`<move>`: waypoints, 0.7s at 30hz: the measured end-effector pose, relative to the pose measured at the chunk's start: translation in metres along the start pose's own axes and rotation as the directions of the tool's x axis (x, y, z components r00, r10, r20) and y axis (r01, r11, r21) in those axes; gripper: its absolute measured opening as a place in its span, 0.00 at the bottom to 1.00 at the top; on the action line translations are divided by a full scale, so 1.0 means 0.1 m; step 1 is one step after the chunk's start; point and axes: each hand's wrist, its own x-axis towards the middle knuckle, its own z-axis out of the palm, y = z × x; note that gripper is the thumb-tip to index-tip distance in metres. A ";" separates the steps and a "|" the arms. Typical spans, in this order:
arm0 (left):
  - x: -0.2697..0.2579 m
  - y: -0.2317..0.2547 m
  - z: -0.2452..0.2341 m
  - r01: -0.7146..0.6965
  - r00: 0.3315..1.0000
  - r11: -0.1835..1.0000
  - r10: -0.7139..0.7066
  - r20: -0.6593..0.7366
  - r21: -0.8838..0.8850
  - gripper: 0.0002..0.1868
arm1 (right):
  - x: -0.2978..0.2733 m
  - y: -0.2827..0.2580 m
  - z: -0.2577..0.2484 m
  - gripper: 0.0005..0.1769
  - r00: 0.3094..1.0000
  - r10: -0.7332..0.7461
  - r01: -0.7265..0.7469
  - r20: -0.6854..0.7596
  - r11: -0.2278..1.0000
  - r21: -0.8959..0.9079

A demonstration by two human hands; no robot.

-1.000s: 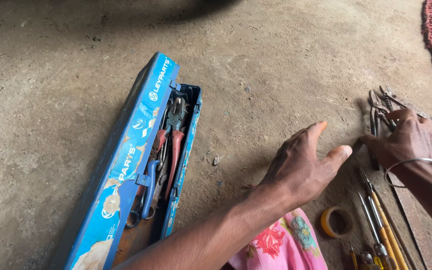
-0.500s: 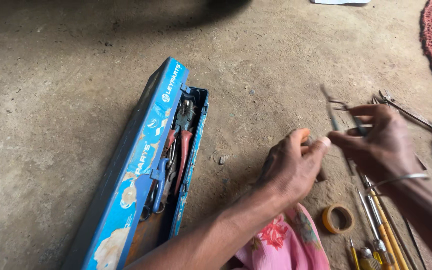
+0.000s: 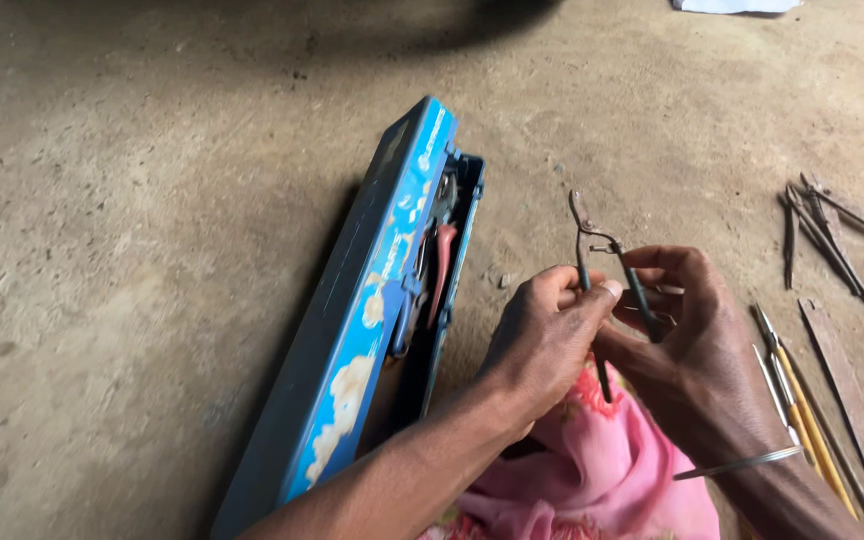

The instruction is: The person sits on the floor and wipes several hand tools with a pink floral cloth. They pick up each tool, wipe it, and place it into a blue metal toolbox.

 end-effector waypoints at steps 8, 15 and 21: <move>-0.48 0.08 -0.15 0.135 0.988 0.991 -0.133 -0.081 0.022 0.25 | -0.48 0.00 0.09 0.38 0.992 -0.062 0.064 0.107 0.998 -0.019; -0.69 0.02 -0.28 0.080 0.991 0.980 -0.059 -0.120 0.180 0.25 | -0.64 0.02 0.07 0.22 0.992 0.047 -0.061 0.114 0.991 0.120; -0.77 0.04 -0.34 0.163 0.985 0.982 -0.157 -0.074 0.092 0.29 | -0.58 0.06 0.10 0.28 0.990 0.096 -0.069 0.104 0.969 -0.236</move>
